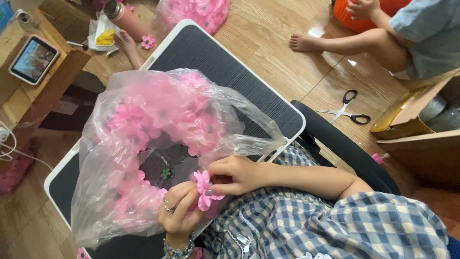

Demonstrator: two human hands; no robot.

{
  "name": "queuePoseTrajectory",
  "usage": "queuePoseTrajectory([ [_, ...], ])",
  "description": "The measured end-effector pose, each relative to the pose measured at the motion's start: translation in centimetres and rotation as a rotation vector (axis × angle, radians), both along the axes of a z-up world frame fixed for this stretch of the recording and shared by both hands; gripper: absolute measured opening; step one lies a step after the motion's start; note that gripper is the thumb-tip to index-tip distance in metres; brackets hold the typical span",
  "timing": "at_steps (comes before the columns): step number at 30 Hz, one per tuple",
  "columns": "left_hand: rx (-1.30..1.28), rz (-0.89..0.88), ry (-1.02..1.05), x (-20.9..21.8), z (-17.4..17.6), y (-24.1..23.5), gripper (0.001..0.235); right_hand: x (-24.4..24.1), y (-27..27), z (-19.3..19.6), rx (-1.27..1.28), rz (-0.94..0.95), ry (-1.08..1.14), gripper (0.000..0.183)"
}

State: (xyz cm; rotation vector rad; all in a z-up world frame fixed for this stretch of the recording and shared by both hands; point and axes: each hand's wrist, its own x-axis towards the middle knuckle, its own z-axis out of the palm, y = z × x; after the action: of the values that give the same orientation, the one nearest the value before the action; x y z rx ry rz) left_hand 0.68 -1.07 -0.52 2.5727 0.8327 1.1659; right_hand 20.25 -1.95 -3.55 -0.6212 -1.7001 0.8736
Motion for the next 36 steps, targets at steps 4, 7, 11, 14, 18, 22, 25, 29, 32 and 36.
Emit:
queuePoseTrajectory([
  [4, 0.014, 0.007, 0.005, 0.1, 0.2, 0.1, 0.026, 0.0, 0.0, 0.4, -0.012, 0.029, -0.016, 0.012],
  [7, -0.023, -0.020, -0.020, 0.3, 0.8, 0.1, 0.024, -0.1, 0.0, 0.4, 0.032, 0.021, -0.017, 0.011],
  [11, -0.061, -0.043, -0.031, 0.3, 1.2, 0.1, 0.027, -0.3, 0.2, -0.3, 0.090, 0.017, -0.028, 0.009],
  [14, -0.076, -0.041, -0.043, 0.3, 1.4, 0.2, 0.028, -0.4, 0.3, -0.5, 0.120, 0.007, -0.038, 0.010],
  [18, -0.115, -0.036, -0.052, 0.2, 1.3, 0.2, 0.030, -0.4, 0.3, -0.4, 0.142, 0.008, -0.054, 0.008],
  [22, -0.124, -0.046, -0.055, 0.1, 1.2, 0.4, 0.032, -0.4, 0.3, -0.5, 0.167, -0.013, -0.084, 0.008],
  [25, -0.178, -0.040, -0.056, 0.2, 1.6, 0.7, 0.031, -0.7, 0.5, -0.7, 0.217, -0.035, -0.101, 0.012],
  [29, -0.175, -0.141, -0.230, -0.1, 1.0, 1.1, 0.019, -1.3, 0.4, -1.5, 0.311, -0.165, -0.075, 0.016],
  [32, -0.221, -0.149, -0.257, -0.3, 0.5, 1.2, 0.019, -1.2, 0.4, -1.8, 0.329, -0.176, -0.129, 0.015],
  [36, -0.281, -0.167, -0.275, -0.2, 0.8, 1.1, 0.019, -1.2, 0.4, -2.3, 0.326, -0.197, -0.165, 0.014],
])
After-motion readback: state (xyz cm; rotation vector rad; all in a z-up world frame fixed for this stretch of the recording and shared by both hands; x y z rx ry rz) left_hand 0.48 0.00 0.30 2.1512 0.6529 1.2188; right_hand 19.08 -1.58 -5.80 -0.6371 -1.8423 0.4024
